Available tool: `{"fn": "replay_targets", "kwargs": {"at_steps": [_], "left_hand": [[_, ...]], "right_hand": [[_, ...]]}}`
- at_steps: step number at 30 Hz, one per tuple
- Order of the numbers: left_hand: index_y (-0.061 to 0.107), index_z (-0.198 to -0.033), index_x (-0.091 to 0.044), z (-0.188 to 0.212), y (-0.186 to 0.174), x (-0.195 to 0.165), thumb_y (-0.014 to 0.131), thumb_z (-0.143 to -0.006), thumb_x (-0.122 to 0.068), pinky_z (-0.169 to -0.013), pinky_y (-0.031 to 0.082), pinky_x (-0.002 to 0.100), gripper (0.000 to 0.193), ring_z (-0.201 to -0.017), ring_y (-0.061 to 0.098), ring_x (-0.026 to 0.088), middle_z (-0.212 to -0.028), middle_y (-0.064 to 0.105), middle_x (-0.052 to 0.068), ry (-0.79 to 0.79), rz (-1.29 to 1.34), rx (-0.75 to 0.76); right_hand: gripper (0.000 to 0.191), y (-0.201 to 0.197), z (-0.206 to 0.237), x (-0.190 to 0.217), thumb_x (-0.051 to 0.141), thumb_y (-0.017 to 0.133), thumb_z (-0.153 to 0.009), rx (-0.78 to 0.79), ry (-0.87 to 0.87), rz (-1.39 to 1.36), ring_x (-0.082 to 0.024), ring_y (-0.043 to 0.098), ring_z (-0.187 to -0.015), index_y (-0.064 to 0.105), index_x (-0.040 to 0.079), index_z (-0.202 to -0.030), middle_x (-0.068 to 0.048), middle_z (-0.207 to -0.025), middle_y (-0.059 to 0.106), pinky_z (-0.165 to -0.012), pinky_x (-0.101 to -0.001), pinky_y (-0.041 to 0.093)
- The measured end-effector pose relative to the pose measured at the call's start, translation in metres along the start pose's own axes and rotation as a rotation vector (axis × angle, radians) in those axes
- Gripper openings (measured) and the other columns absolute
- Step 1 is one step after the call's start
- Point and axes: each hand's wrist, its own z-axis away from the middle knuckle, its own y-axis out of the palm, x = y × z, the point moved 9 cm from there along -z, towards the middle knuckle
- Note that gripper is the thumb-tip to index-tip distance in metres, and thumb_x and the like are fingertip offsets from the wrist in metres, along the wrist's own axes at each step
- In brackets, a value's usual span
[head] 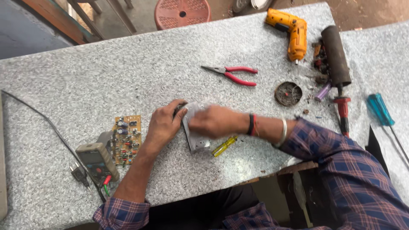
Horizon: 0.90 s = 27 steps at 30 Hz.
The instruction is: The person works on a rectangular aluminum enclosure at a workbench, holding the housing and fitting its cover and small components together by hand, then uses a screwdriver to work on the enclosure, turning it over to reach different sides.
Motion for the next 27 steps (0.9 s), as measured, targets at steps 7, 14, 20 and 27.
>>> {"fn": "replay_targets", "kwargs": {"at_steps": [7,14,20,27], "left_hand": [[0.071,-0.119,-0.013,0.002,0.003,0.005,0.068,-0.097,-0.027,-0.075,0.056,0.048,0.026,-0.086,0.073,0.039,-0.090,0.075,0.020,0.024,-0.036,-0.008],[0.071,-0.118,-0.013,-0.001,0.002,0.005,0.068,-0.096,-0.026,-0.075,0.058,0.045,0.026,-0.085,0.076,0.035,-0.091,0.076,0.018,-0.010,0.033,0.000],[0.071,-0.119,-0.012,0.000,0.002,0.005,0.069,-0.096,-0.026,-0.074,0.057,0.045,0.027,-0.086,0.075,0.036,-0.091,0.076,0.019,-0.005,0.006,-0.008],[0.071,-0.119,-0.012,-0.002,0.005,0.011,0.069,-0.095,-0.027,-0.075,0.059,0.043,0.028,-0.084,0.077,0.033,-0.091,0.077,0.017,-0.015,0.034,0.000]], "right_hand": [[0.016,-0.013,-0.001,-0.015,0.017,0.069,-0.093,-0.073,0.122,-0.002,-0.030,0.066,-0.073,0.056,0.008,-0.093,-0.008,-0.078,0.060,-0.060,-0.0433,0.055],[0.015,0.002,-0.005,0.021,0.015,0.065,-0.098,0.097,-0.055,-0.111,-0.029,0.068,-0.074,0.054,0.008,-0.091,-0.008,-0.079,0.059,-0.064,-0.0438,0.056],[0.015,-0.015,-0.010,0.000,0.016,0.068,-0.093,0.009,0.082,-0.002,-0.030,0.066,-0.068,0.056,0.008,-0.091,-0.009,-0.075,0.058,-0.059,-0.0442,0.055],[0.011,-0.010,-0.006,-0.013,0.015,0.066,-0.094,0.005,0.114,0.004,-0.029,0.068,-0.072,0.058,0.007,-0.093,-0.008,-0.076,0.063,-0.060,-0.0421,0.055]]}}
